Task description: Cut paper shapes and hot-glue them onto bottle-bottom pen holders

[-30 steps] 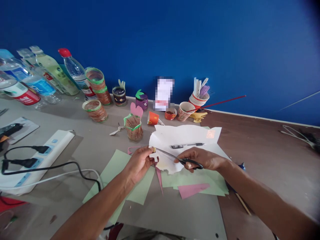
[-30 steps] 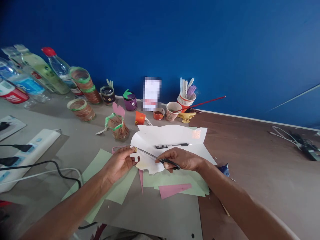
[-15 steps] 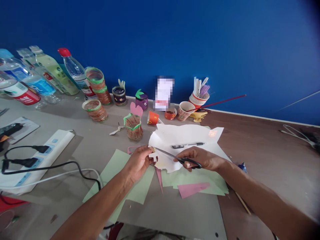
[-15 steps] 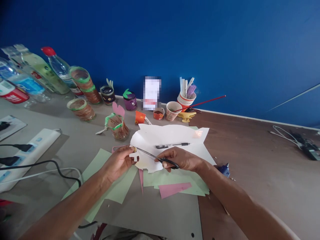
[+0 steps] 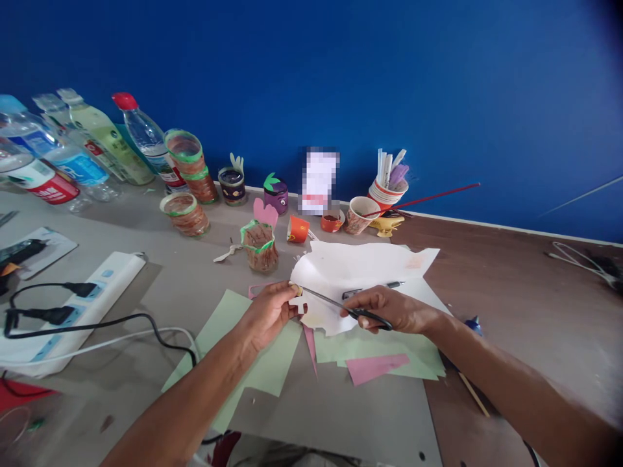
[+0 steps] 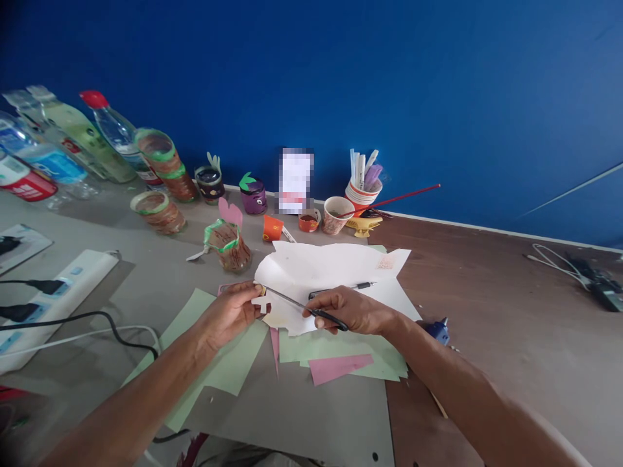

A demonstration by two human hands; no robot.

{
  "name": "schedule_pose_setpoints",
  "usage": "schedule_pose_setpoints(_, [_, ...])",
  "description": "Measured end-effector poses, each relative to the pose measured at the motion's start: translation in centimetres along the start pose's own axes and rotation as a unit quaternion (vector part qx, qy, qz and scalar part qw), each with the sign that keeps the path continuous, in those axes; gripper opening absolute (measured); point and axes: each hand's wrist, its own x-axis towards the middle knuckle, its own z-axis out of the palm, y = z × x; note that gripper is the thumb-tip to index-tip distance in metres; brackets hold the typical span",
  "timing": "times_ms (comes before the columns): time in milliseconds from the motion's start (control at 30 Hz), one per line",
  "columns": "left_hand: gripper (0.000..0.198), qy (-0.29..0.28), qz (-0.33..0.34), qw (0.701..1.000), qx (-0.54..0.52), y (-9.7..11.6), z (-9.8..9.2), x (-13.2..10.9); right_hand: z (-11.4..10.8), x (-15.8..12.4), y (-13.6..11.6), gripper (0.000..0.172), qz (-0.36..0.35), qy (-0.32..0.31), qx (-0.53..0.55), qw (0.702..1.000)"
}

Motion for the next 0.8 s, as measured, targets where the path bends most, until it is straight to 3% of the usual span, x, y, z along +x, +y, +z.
schedule_pose_setpoints(200, [0.022, -0.011, 0.027, 0.998, 0.057, -0.1, -0.2, 0.1, 0.9, -0.6, -1.0, 0.038, 0.021, 0.037, -0.068, 0.997])
schedule_pose_setpoints(333, [0.023, 0.001, 0.059, 0.986, 0.156, 0.0, -0.1, -0.2, 1.3, -1.0, -1.5, 0.032, 0.029, 0.049, -0.095, 0.994])
schedule_pose_setpoints(500, [0.020, 0.052, 0.174, 0.919, 0.349, 0.0, -0.4, -0.3, 1.8, -0.7, -1.7, 0.026, 0.021, 0.065, -0.144, 0.987])
schedule_pose_setpoints(600, [0.019, 0.083, 0.228, 0.880, 0.409, -0.1, -0.4, -0.4, 1.9, -0.6, -1.4, 0.029, 0.013, 0.071, -0.167, 0.983])
schedule_pose_setpoints(667, [0.020, 0.081, 0.232, 0.889, 0.386, -0.1, -0.2, -0.4, 1.9, -0.5, -1.0, 0.031, 0.011, 0.073, -0.167, 0.983])
schedule_pose_setpoints(800, [0.030, 0.054, 0.163, 0.956, 0.237, -0.1, 0.5, -0.3, 2.6, -0.6, -0.2, 0.028, -0.002, 0.088, -0.158, 0.984])
